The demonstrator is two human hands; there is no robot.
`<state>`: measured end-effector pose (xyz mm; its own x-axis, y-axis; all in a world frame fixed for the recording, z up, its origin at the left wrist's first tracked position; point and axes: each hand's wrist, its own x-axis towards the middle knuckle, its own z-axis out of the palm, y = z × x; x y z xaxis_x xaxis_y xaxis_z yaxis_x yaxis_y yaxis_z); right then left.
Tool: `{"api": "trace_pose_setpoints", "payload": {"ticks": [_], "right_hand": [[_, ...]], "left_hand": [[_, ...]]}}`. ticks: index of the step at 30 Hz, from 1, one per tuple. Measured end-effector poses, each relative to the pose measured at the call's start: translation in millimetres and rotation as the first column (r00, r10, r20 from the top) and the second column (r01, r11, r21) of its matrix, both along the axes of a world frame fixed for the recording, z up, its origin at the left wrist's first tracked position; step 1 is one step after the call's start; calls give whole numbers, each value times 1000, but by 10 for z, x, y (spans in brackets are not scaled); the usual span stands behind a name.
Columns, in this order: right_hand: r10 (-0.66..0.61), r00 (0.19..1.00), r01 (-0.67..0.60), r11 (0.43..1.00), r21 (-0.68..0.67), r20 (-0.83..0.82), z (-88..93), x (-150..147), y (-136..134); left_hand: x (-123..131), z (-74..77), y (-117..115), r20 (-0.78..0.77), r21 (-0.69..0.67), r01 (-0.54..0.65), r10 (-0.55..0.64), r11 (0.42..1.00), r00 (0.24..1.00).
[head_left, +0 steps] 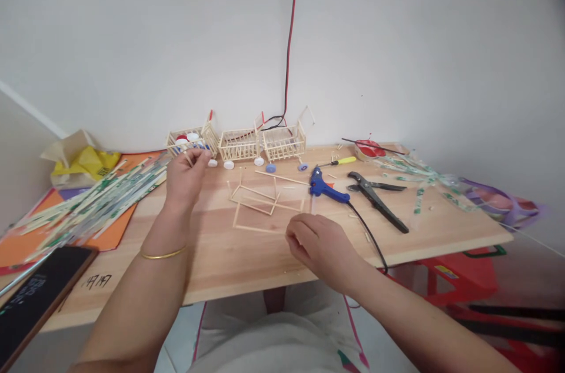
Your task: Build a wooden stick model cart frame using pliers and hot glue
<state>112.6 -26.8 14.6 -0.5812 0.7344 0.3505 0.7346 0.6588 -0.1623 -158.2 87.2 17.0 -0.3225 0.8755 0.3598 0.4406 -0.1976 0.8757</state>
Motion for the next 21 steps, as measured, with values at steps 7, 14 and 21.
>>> {"api": "trace_pose_setpoints", "payload": {"ticks": [7, 14, 21], "right_hand": [[-154, 986, 158, 986, 63, -64, 142, -164, 395], [-131, 991, 131, 991, -4, 19, 321, -366, 536], [-93, 995, 92, 995, -26, -25, 244, -415, 612]], "left_hand": [[34, 129, -140, -63, -50, 267, -270, 962, 961], [45, 163, -164, -60, -155, 333, -345, 930, 937], [43, 49, -103, -4, -192, 316, -323, 929, 946]]}}
